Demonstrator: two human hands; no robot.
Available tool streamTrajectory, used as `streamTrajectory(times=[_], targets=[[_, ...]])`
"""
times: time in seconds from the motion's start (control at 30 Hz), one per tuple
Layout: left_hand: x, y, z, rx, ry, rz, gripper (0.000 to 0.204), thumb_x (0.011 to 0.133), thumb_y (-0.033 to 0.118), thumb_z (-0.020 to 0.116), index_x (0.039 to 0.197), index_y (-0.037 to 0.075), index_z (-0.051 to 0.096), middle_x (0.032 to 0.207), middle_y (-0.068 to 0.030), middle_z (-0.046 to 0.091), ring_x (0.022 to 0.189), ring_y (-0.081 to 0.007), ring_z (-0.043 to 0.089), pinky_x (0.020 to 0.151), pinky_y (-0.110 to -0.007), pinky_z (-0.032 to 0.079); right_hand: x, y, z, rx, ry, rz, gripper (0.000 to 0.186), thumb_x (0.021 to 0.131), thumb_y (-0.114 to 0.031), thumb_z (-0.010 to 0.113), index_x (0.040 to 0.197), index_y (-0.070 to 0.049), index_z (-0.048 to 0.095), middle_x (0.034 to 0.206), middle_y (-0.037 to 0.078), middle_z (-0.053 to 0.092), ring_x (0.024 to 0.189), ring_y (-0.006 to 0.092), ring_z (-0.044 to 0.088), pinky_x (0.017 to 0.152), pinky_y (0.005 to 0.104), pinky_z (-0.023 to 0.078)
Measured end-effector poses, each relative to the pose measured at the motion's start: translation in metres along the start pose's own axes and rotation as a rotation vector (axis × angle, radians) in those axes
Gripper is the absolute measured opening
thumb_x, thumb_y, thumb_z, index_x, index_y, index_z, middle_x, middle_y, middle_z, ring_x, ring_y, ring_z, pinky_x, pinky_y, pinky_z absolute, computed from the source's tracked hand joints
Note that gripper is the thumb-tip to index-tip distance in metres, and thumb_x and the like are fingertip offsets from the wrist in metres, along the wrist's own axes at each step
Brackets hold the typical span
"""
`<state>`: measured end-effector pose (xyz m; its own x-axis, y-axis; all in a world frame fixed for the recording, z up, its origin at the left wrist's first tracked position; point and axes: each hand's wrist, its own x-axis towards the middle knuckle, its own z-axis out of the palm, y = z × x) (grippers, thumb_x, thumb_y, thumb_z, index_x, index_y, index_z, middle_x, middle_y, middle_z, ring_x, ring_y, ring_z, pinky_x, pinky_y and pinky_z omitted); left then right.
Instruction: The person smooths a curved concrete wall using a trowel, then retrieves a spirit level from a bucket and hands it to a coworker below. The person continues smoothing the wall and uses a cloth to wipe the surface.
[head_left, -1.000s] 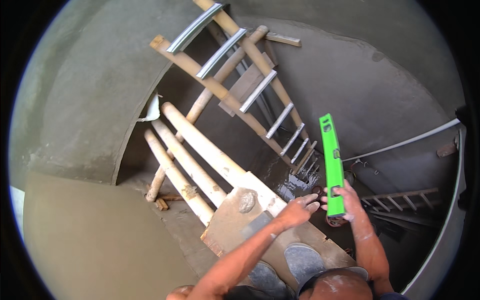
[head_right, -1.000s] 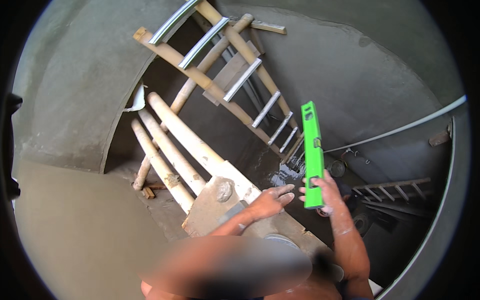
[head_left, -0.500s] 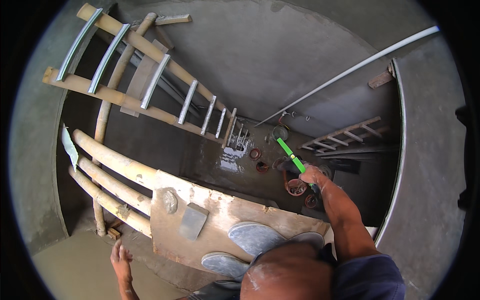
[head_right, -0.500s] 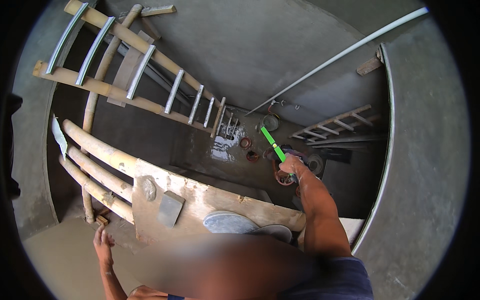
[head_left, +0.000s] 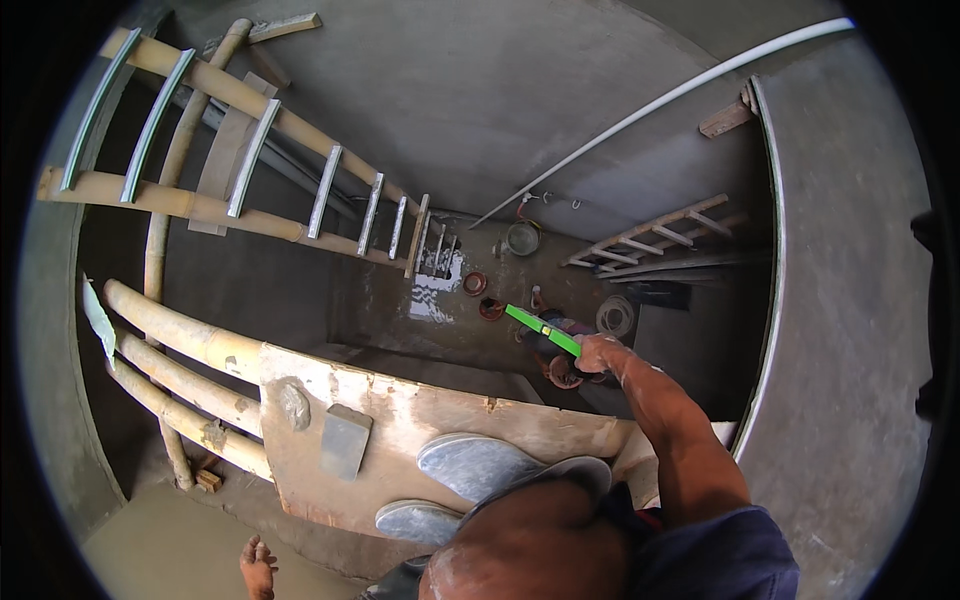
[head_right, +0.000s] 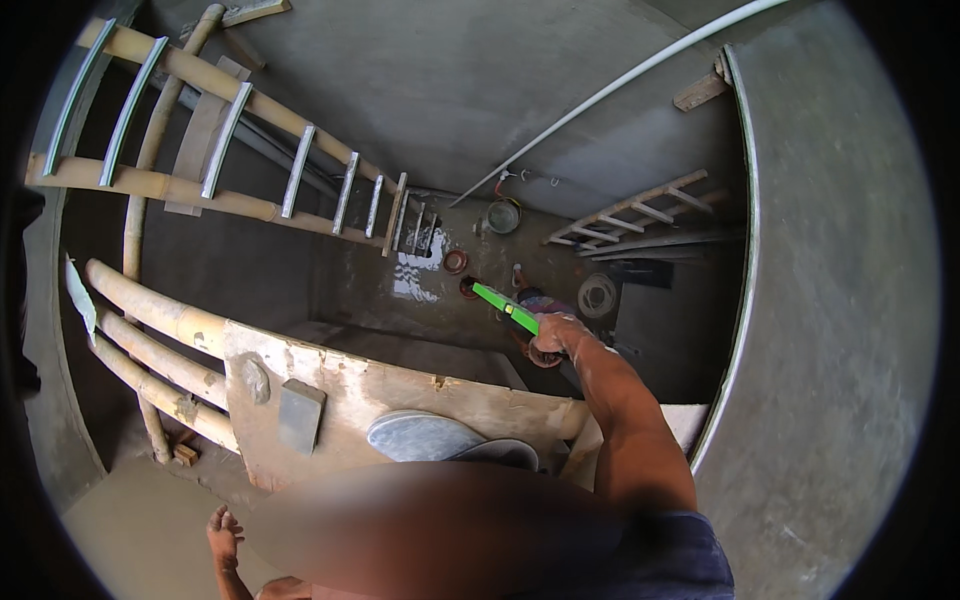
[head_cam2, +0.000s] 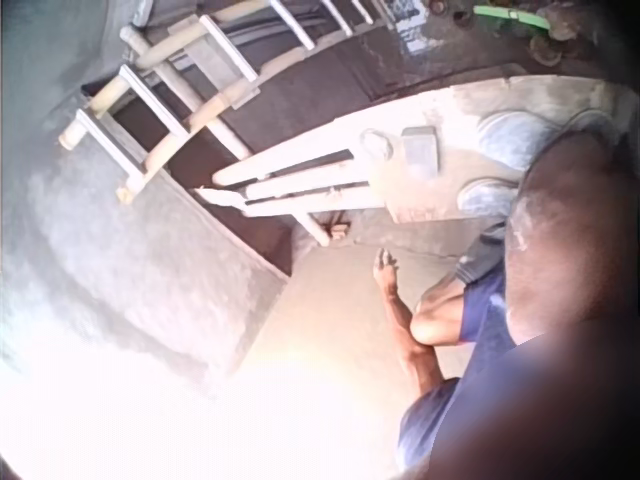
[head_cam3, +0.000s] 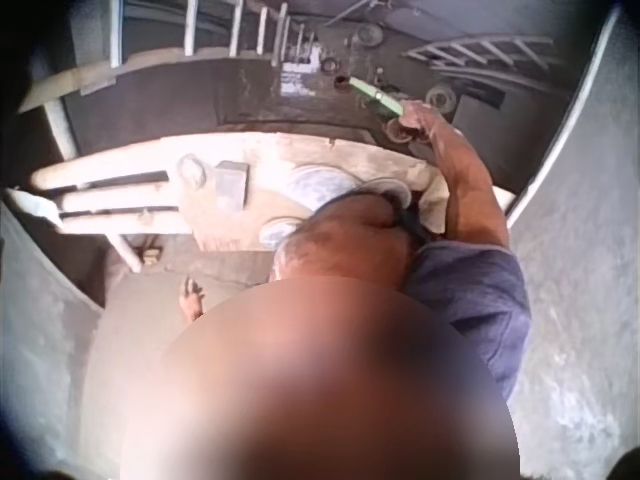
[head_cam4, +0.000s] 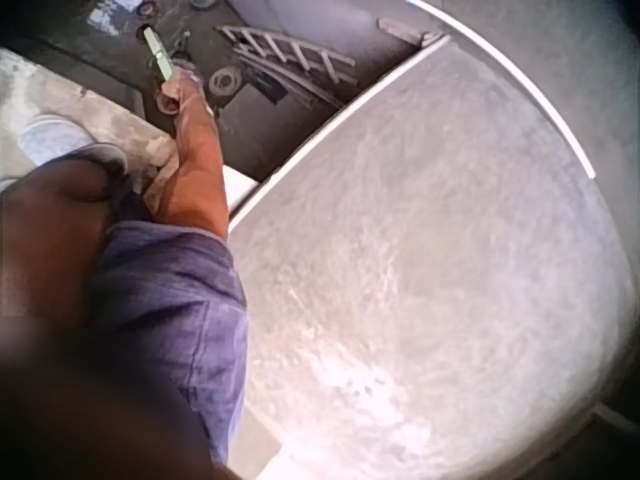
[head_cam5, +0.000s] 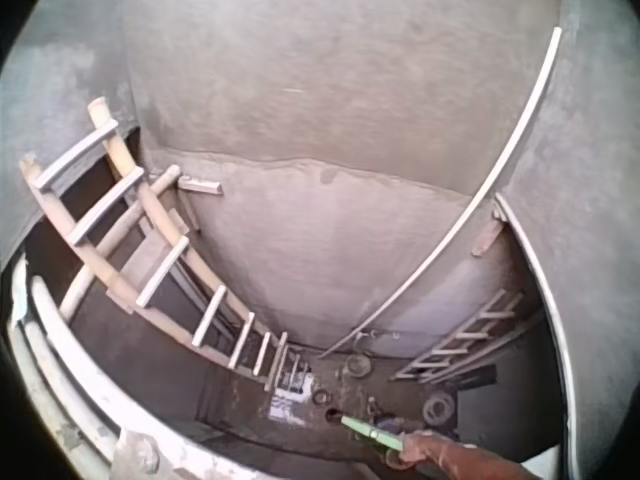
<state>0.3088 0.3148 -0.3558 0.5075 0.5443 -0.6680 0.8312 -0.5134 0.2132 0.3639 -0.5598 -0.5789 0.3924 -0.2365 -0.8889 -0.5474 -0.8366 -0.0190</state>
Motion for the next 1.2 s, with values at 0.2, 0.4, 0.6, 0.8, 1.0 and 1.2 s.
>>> streamTrajectory(times=[0.2,0.4,0.6,0.8,1.0,1.2], targets=[[0.007,0.014,-0.006,0.034,-0.028,0.026,0.041,0.11,0.024,0.06,0.148,0.008,0.062,0.1,-0.0039,0.067,0.082,-0.0178,0.067,0.067,-0.035,0.056,0.002,0.011,0.007,-0.004,0.015,0.006,0.052,0.09,-0.029,0.069,0.14,-0.016,0.071,0.132,0.024,0.074,0.125,0.0391,0.072,0.102,0.052,0.059],[0.001,0.017,-0.006,0.034,-0.041,0.031,0.042,0.11,0.024,0.06,0.149,0.008,0.061,0.101,-0.0035,0.067,0.082,-0.0175,0.067,0.068,-0.035,0.056,0.01,0.014,0.015,-0.022,0.031,0.004,0.051,0.09,-0.028,0.068,0.14,-0.017,0.071,0.131,0.024,0.075,0.124,0.0388,0.072,0.101,0.0522,0.059],[-0.012,0.012,-0.006,0.028,-0.026,0.035,0.041,0.11,0.024,0.061,0.147,0.007,0.063,0.096,-0.0027,0.066,0.08,-0.0159,0.066,0.067,-0.033,0.055,0.016,0.001,0.032,-0.059,0.054,-0.047,0.051,0.09,-0.028,0.068,0.14,-0.017,0.071,0.13,0.024,0.075,0.124,0.0385,0.073,0.1,0.0524,0.06],[-0.021,0.022,-0.01,0.063,0.022,0.016,0.041,0.11,0.028,0.062,0.147,0.01,0.066,0.094,-0.0018,0.068,0.083,-0.0137,0.064,0.07,-0.031,0.054,0.015,-0.012,0.038,0.116,0.042,-0.347,0.041,0.095,-0.029,0.069,0.132,-0.012,0.075,0.12,0.023,0.078,0.114,0.0407,0.074,0.096,0.0498,0.059],[-0.026,0.043,-0.009,0.002,-0.004,0.008,0.049,0.11,0.035,0.064,0.154,0.012,0.061,0.113,-0.0044,0.071,0.097,-0.0181,0.069,0.081,-0.034,0.057,0.057,-0.022,0.048,0.046,-0.238,-0.362,0.042,0.09,-0.03,0.066,0.126,-0.008,0.073,0.111,0.023,0.079,0.085,0.0343,0.079,0.075,0.0484,0.065],[-0.026,0.04,-0.012,0.009,-0.022,0.021,0.05,0.11,0.035,0.064,0.154,0.011,0.061,0.116,-0.0057,0.072,0.099,-0.0185,0.07,0.083,-0.036,0.057,0.081,-0.043,0.063,-0.119,0.022,-0.286,0.032,0.098,-0.03,0.066,0.126,-0.016,0.074,0.09,0.014,0.076,0.086,0.0329,0.075,0.089,0.0516,0.061]])
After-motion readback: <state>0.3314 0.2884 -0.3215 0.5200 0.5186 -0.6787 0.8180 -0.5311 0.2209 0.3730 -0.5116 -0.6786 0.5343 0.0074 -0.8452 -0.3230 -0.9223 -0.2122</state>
